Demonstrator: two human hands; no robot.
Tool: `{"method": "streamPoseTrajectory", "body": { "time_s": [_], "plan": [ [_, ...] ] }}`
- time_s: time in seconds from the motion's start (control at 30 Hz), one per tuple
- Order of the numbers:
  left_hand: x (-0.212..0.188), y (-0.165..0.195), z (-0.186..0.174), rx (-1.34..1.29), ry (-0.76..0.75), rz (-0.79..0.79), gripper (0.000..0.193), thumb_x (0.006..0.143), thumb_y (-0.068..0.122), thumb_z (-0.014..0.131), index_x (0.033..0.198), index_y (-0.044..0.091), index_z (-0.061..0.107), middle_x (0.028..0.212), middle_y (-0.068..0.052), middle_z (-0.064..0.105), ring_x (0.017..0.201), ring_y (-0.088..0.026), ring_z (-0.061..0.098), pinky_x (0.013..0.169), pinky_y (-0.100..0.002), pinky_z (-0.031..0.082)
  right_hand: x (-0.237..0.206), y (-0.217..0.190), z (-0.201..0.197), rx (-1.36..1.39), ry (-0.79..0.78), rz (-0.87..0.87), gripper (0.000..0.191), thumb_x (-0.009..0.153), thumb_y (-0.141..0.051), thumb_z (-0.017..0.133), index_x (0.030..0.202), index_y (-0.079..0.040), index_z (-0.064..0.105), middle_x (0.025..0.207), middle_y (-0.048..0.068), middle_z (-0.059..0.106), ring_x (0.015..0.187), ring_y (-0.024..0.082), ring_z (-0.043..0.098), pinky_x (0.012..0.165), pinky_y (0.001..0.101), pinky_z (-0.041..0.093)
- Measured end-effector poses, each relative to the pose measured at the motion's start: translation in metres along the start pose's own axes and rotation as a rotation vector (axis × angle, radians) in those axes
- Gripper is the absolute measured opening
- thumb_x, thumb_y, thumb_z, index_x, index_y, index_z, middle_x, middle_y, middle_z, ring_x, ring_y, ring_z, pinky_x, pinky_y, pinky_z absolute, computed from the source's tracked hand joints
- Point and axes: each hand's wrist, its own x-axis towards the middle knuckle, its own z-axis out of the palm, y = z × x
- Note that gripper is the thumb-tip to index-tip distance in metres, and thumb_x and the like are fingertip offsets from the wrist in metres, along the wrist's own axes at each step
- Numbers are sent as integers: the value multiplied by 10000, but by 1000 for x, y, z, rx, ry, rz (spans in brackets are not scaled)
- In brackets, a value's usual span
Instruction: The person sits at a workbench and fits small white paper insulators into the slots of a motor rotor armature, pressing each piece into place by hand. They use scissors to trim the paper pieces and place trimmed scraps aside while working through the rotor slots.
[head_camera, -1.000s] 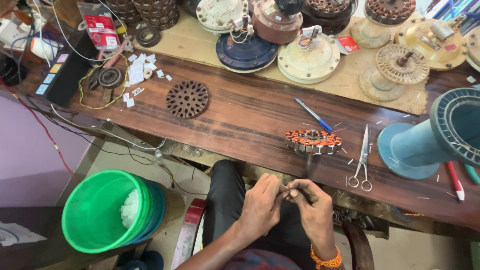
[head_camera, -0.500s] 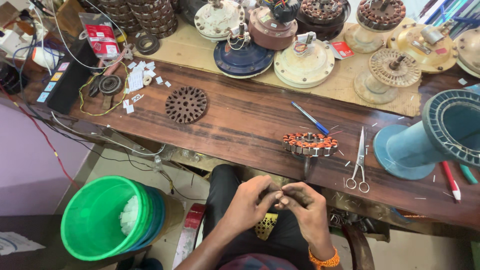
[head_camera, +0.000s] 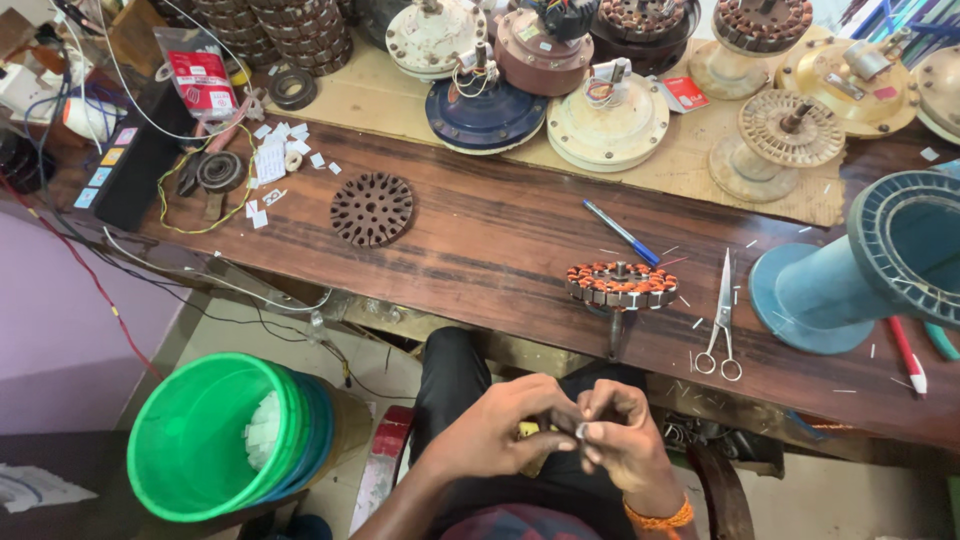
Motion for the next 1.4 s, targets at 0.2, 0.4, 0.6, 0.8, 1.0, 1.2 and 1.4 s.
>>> {"method": "streamPoseTrajectory", "body": {
  "time_s": [0.2, 0.4, 0.6, 0.8, 1.0, 1.2, 1.4],
  "plan": [
    [1, 16, 4, 162, -11, 68, 222, 890, 83, 791, 1070, 71, 661, 982, -72, 661, 943, -268, 675, 811, -365, 562, -8, -5, -6, 76, -65, 113, 137, 797, 76, 712, 816, 43, 581, 763, 151, 615, 442, 117, 543, 345, 257, 487],
    [4, 28, -8, 245, -89, 109, 268, 840, 106, 804, 1034, 48, 628, 978, -79, 641, 951, -288, 650, 786, -376, 547, -10, -10, 0, 0, 12, 209, 129, 783, 73, 716, 811, 41, 593, 754, 135, 622, 452, 100, 542, 359, 258, 482],
    [1, 31, -10, 291, -64, 14, 245, 784, 81, 803, 957, 62, 630, 894, -57, 620, 887, -284, 625, 716, -395, 514, -4, -10, 6, -102, 21, 274, 123, 794, 59, 724, 825, 40, 607, 761, 108, 629, 468, 112, 552, 383, 265, 483],
    [-1, 19, 1, 180, -38, -138, 173, 815, 63, 779, 897, 70, 627, 837, -46, 602, 843, -262, 602, 758, -381, 503, 0, -3, -7, -104, -23, 375, 139, 815, 1, 728, 851, 16, 595, 772, 124, 684, 494, 90, 542, 419, 262, 499],
    [13, 8, 7, 179, 6, 12, 319, 848, 168, 812, 1107, 95, 639, 1122, -67, 642, 1115, -288, 587, 980, -393, 492, -12, 4, -31, 102, -44, 125, 236, 888, -83, 777, 921, -43, 547, 785, 111, 675, 458, 73, 522, 383, 233, 475],
    [58, -10, 1, 497, 84, 89, 591, 794, 280, 853, 1317, 175, 597, 1406, -117, 493, 1338, -367, 445, 1137, -482, 384, -19, 4, -32, 17, 108, 64, 228, 899, -130, 764, 942, -68, 550, 841, 157, 700, 467, 99, 548, 388, 241, 471],
    [106, -40, -11, 648, 57, 108, 710, 777, 225, 801, 1434, 212, 530, 1533, -91, 460, 1449, -335, 390, 1134, -499, 348, -21, -10, -15, -180, 107, 47, 159, 887, -72, 729, 897, -22, 578, 905, 219, 727, 563, 175, 622, 504, 300, 529]
  ]
}}
